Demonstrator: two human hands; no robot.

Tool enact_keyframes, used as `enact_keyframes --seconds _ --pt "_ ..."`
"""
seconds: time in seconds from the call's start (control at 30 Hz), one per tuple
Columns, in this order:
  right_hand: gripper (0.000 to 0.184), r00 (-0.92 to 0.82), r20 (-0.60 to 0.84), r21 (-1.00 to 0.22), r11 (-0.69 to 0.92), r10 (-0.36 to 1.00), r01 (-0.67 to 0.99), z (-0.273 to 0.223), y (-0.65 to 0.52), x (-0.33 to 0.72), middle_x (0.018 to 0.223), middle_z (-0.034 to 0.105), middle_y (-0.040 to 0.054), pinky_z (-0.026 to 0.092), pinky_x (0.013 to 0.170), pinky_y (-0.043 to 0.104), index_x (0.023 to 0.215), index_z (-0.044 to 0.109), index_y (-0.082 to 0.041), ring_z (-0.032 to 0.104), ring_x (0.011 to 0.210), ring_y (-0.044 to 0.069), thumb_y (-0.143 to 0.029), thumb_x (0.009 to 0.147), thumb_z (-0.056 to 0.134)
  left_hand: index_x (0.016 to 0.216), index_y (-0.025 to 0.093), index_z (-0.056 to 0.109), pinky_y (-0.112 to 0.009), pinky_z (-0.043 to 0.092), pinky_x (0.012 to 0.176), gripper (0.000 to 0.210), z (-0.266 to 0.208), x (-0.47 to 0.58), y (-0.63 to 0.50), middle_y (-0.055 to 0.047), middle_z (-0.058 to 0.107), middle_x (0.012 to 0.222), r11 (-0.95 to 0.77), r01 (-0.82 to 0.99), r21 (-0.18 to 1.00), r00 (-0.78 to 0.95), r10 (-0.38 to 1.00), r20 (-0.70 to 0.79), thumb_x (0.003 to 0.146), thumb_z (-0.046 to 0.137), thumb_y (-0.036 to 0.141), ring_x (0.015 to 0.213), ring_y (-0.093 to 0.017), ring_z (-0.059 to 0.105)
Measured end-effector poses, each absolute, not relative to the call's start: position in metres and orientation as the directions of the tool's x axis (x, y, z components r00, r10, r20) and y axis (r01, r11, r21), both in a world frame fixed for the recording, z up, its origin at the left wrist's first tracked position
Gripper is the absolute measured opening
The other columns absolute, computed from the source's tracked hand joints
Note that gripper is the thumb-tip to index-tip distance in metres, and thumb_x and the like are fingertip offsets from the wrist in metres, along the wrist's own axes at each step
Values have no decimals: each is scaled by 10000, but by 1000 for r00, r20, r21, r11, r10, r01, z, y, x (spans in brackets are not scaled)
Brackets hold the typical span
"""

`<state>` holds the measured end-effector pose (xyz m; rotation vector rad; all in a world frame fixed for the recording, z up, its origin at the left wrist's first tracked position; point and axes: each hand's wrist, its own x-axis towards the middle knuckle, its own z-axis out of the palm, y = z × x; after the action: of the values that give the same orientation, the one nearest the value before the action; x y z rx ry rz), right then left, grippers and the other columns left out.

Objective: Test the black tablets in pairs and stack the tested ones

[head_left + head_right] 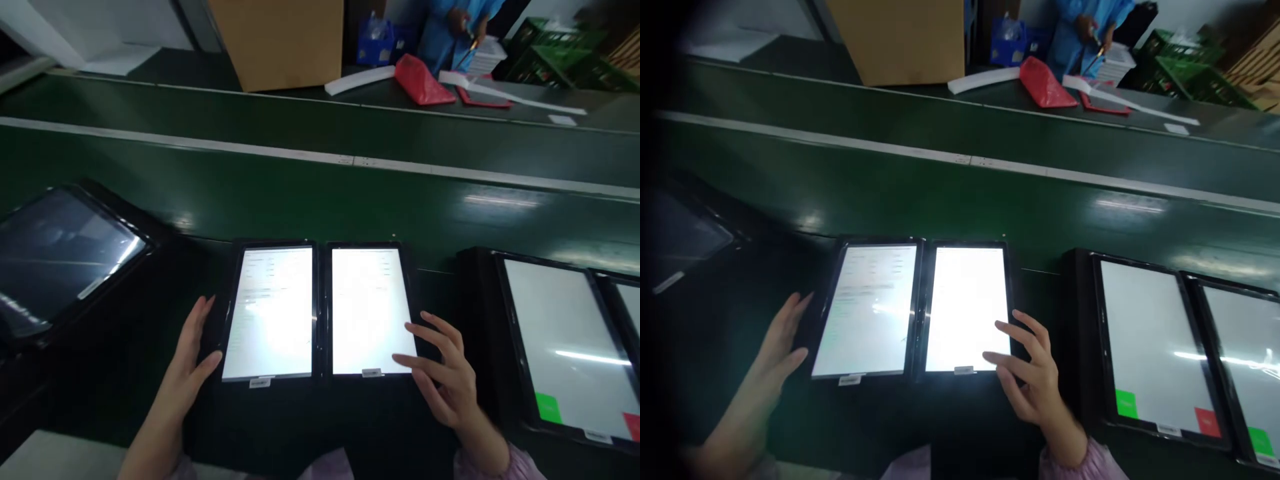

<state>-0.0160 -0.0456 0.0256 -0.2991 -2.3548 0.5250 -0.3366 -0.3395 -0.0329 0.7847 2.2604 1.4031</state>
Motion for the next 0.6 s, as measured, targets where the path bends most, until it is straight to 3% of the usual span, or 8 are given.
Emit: enact_keyframes --seconds 0.1,0.17,0.3,0.43,0.53,0.6 --pt "276 -793 567 -365 931 223 0 26 -49 -14 1340 718 78 562 1045 521 953 828 -281 506 1469 339 -167 988 579 1725 326 277 -576 255 1348 831 -28 -327 -328 -110 384 1768 361 272 892 -812 584 11 1003 567 618 1644 -373 314" --pt "264 -805 542 -333 941 241 57 22 -51 -15 1403 688 79 528 1074 554 942 817 -282 443 1525 360 -154 997 593 1726 302 268 -601 260 1340 861 -26 -328 -324 -132 359 1775 404 340 849 -786 618 21 994 577 632 1647 -386 303" --pt "267 -760 523 -289 919 386 268 10 -53 -14 1565 568 143 499 1102 603 1242 763 -246 316 1610 402 -200 1050 583 1752 279 81 -719 219 1305 1209 -22 -330 -332 -208 199 1814 475 593 650 -630 777 8 843 731 739 1666 -474 179" --pt "335 -717 560 -293 908 416 299 6 -54 -7 1567 573 129 512 1109 568 1384 689 -246 422 1557 380 -267 1085 540 1748 280 -28 -846 256 1212 1391 -14 -318 -328 -261 77 1819 553 663 506 -593 799 -96 739 773 804 1655 -560 93" --pt "334 -694 580 -292 904 428 313 7 -54 -4 1502 624 115 553 1069 530 1376 695 -255 509 1491 365 -257 1080 541 1750 270 60 -877 304 1164 1339 -7 -309 -305 -260 63 1821 666 557 497 -714 689 -123 740 722 849 1632 -597 147" --pt "332 -689 590 -283 906 422 314 7 -52 -5 1472 639 114 571 1053 529 1365 703 -255 550 1449 361 -244 1070 551 1746 244 123 -861 261 1199 1328 -4 -311 -289 -254 77 1823 680 506 531 -754 647 -110 733 699 880 1640 -586 128"
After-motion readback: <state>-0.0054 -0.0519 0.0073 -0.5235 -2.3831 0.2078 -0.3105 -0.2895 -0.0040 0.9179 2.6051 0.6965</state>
